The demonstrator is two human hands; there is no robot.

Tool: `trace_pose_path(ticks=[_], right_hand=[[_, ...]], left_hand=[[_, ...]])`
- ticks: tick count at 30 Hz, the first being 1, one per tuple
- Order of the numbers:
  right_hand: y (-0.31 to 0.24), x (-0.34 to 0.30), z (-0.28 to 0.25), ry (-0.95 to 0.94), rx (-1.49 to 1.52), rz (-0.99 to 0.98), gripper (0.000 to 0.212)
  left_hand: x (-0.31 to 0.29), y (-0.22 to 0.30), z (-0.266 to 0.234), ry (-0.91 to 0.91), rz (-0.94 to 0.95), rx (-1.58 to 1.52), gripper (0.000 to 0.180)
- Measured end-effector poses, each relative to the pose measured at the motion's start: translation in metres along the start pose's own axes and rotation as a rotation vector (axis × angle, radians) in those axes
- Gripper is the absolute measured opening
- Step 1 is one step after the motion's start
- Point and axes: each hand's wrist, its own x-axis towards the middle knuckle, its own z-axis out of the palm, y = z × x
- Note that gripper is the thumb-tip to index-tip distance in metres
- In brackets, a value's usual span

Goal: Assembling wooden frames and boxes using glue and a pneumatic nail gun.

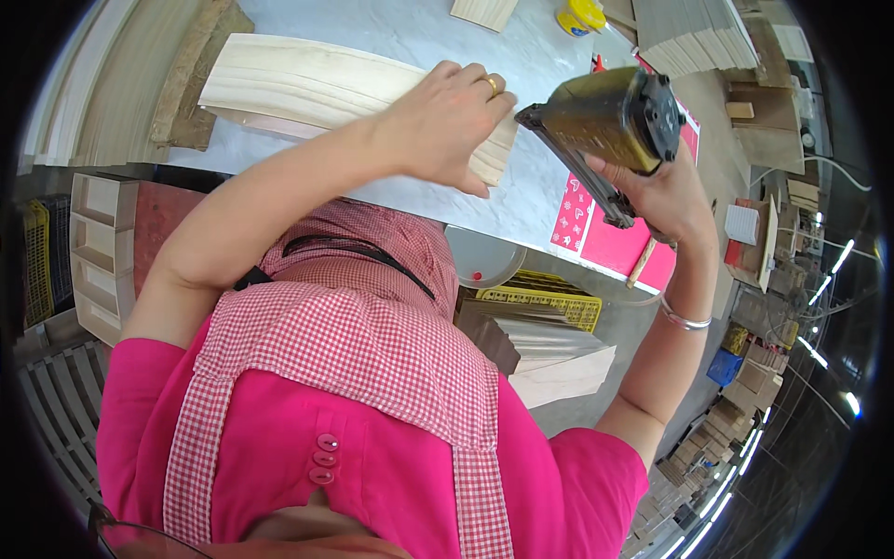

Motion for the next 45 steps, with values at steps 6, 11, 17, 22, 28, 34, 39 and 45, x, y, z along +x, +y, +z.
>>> trace_pose_path(ticks=[6, 11, 17, 22, 28, 34, 39, 45], right_hand=[[0.032, -0.033, 0.001, 0.151, 0.029, -0.064, 0.038], [0.068, -0.06, -0.006, 0.155, 0.147, -0.052, 0.045], [0.116, -0.093, -0.007, 0.268, 0.137, -0.053, 0.04], [0.104, -0.096, -0.019, 0.241, 0.126, 0.093, 0.035], [0.092, -0.089, -0.019, 0.276, 0.019, -0.032, 0.035], [0.038, -0.074, -0.012, 0.235, -0.133, -0.104, 0.04], [0.023, -0.038, -0.023, 0.044, -0.175, -0.04, 0.042], [-0.017, -0.018, -0.011, -0.075, -0.079, -0.092, 0.045]], left_hand=[[-0.123, 0.007, 0.0, -0.042, 0.15, -0.27, 0.034], [-0.141, -0.05, 0.008, -0.151, -0.341, 0.01, 0.051], [-0.096, -0.049, 0.059, -0.279, -0.3, -0.226, 0.061], [-0.051, 0.005, 0.13, -0.106, -0.167, -0.238, 0.056], [-0.101, 0.016, 0.033, -0.138, 0.036, -0.483, 0.037], [-0.14, -0.055, -0.049, 0.158, -0.409, -0.621, 0.072], [-0.122, -0.082, -0.009, 0.228, -0.312, -0.609, 0.094], [-0.104, -0.086, -0.003, 0.105, -0.303, -0.759, 0.101]])
